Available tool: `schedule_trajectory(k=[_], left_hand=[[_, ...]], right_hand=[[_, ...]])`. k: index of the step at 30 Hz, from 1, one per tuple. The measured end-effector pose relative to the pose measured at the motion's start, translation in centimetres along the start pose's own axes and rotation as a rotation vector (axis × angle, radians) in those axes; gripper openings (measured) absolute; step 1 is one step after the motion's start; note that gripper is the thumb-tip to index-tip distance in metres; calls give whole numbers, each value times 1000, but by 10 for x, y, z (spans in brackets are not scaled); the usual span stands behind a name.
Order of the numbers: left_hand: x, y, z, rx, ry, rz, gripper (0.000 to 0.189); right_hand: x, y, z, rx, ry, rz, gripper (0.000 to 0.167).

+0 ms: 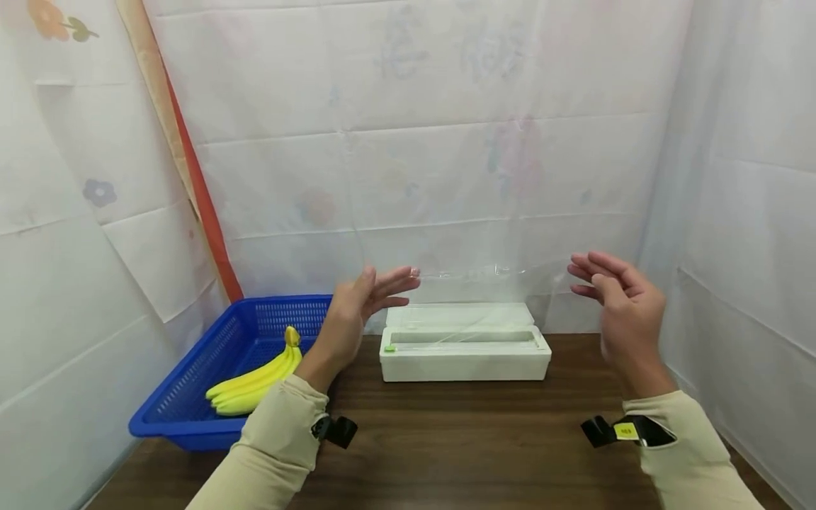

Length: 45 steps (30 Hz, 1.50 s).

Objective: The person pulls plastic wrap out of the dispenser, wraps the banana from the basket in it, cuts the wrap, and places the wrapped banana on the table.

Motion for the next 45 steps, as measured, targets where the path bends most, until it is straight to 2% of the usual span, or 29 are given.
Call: schedule_trajectory(k=[6, 13, 20, 26, 31, 33, 40, 45], left_hand=[[-1, 3, 18, 15, 12, 10, 59], [-10, 9, 29, 58, 34, 75, 57], [-13, 10, 49, 73, 26, 17, 56], [-7, 10, 62, 59, -45, -24, 53], [1, 14, 76, 76, -111, -49, 52], [4, 15, 81, 82, -129, -60, 51], [13, 18, 98, 115, -157, -31, 47], [20, 23, 110, 153, -205, 37, 43]], right_hand=[[6, -5, 11, 2, -10, 9, 27], [12, -12, 19, -9, -15, -37, 24], [15, -13, 36, 24, 15, -1, 24], [21, -18, 47, 41, 3, 4, 23], [24, -20, 58, 97, -51, -153, 21], [22, -22, 63, 105, -45, -167, 21], [17, -24, 79, 179, -31, -145, 20], [16, -24, 90, 227, -23, -95, 19]])
Point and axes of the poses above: each hand's wrist, its own z-axis away from the middle knuckle, its own y-axis out of the palm, x = y × z, the point moved 10 cm from there along -z, towards the middle knuckle, and after that the axes turned 7 degrees about -y, right-handed, at the moved point
